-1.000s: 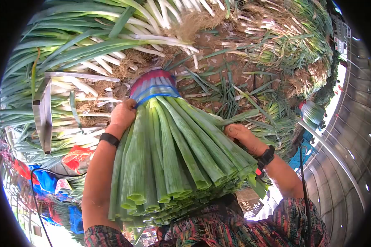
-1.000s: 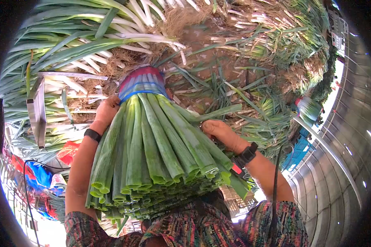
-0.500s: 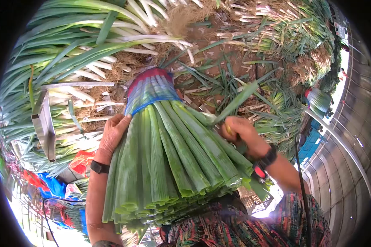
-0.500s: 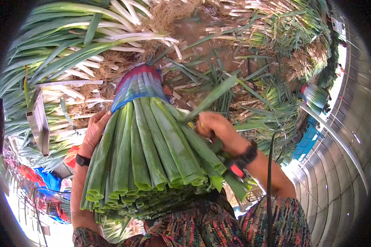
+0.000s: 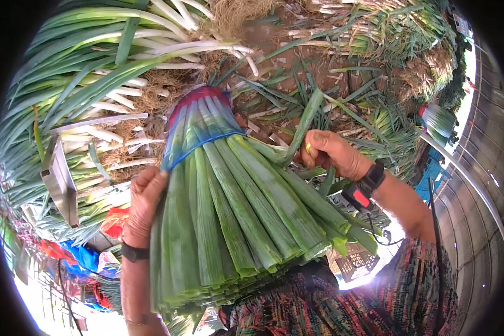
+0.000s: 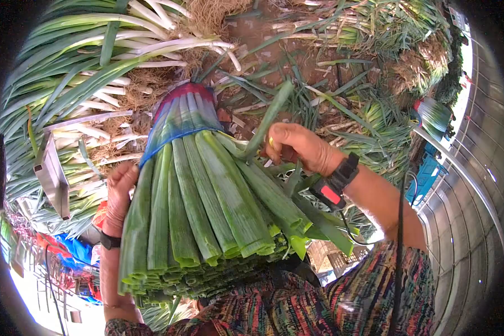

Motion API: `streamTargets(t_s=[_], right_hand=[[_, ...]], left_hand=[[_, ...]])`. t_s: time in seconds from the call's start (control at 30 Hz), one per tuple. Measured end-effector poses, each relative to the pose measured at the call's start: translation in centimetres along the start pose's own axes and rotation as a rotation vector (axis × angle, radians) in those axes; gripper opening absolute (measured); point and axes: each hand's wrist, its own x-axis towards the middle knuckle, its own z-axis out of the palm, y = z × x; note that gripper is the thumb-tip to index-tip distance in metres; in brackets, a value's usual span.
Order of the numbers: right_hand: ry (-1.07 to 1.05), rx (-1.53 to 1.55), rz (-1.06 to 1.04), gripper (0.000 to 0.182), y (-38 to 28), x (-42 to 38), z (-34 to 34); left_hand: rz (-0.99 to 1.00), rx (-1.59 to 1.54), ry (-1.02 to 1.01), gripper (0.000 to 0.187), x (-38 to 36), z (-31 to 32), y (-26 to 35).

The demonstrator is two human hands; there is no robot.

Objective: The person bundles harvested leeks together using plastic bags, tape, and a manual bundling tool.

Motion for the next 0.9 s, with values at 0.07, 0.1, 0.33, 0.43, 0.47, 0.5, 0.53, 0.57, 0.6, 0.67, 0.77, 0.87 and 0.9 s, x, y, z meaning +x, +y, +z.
streamTargets(t_s=[0.07,0.1,0.33,0.43,0.47,0.5,0.53,0.57,0.6,0.67,0.77,0.87,0.9], right_hand=[[-0.087,-0.040,0.027,0.043,0.1,-0.1,0.1],[-0.131,-0.063,0.035,0.043,-0.1,-0.2,0.2],[-0.180,-0.074,-0.025,0.047,-0.1,-2.5,1.5],[-0.135,-0.083,-0.004,0.046,-0.6,-2.6,1.8],[-0.101,-0.088,0.015,0.046,-0.6,-2.7,2.1],[-0.093,-0.075,-0.014,0.046,-0.6,-2.6,2.1],[-0.083,-0.063,-0.041,0.045,-0.4,-2.5,2.1],[-0.074,-0.050,-0.064,0.045,-0.3,-2.7,2.0],[-0.066,-0.052,-0.074,0.044,-0.3,-3.0,1.6],[-0.057,-0.050,-0.087,0.042,0.1,-3.5,1.5],[0.032,-0.111,-0.076,0.047,1.9,-5.2,2.3],[0.068,-0.033,-0.017,0.043,1.5,-9.7,3.7],[0.090,0.007,-0.011,0.042,1.9,-11.0,3.7]], left_hand=[[-0.043,-0.058,0.040,0.022,1.0,0.5,1.5],[-0.067,-0.050,0.055,0.020,1.4,1.0,2.5],[0.081,0.548,-0.260,0.018,8.6,3.1,3.0],[-0.007,0.219,-0.296,0.012,8.1,5.7,4.6],[0.109,0.255,-0.338,0.015,7.3,6.3,5.9],[0.099,0.274,-0.329,0.017,6.4,6.8,6.4],[0.088,0.290,-0.321,0.019,5.0,7.2,6.6],[0.073,0.303,-0.314,0.020,3.5,7.6,6.8],[0.146,0.367,-0.274,0.024,2.2,7.7,7.3],[0.144,0.377,-0.232,0.024,1.1,7.5,7.1],[0.057,0.502,-0.199,0.029,2.1,7.3,7.2],[0.058,0.634,-0.199,0.041,3.4,6.9,7.3],[0.076,0.668,-0.208,0.047,3.5,7.0,7.2]])
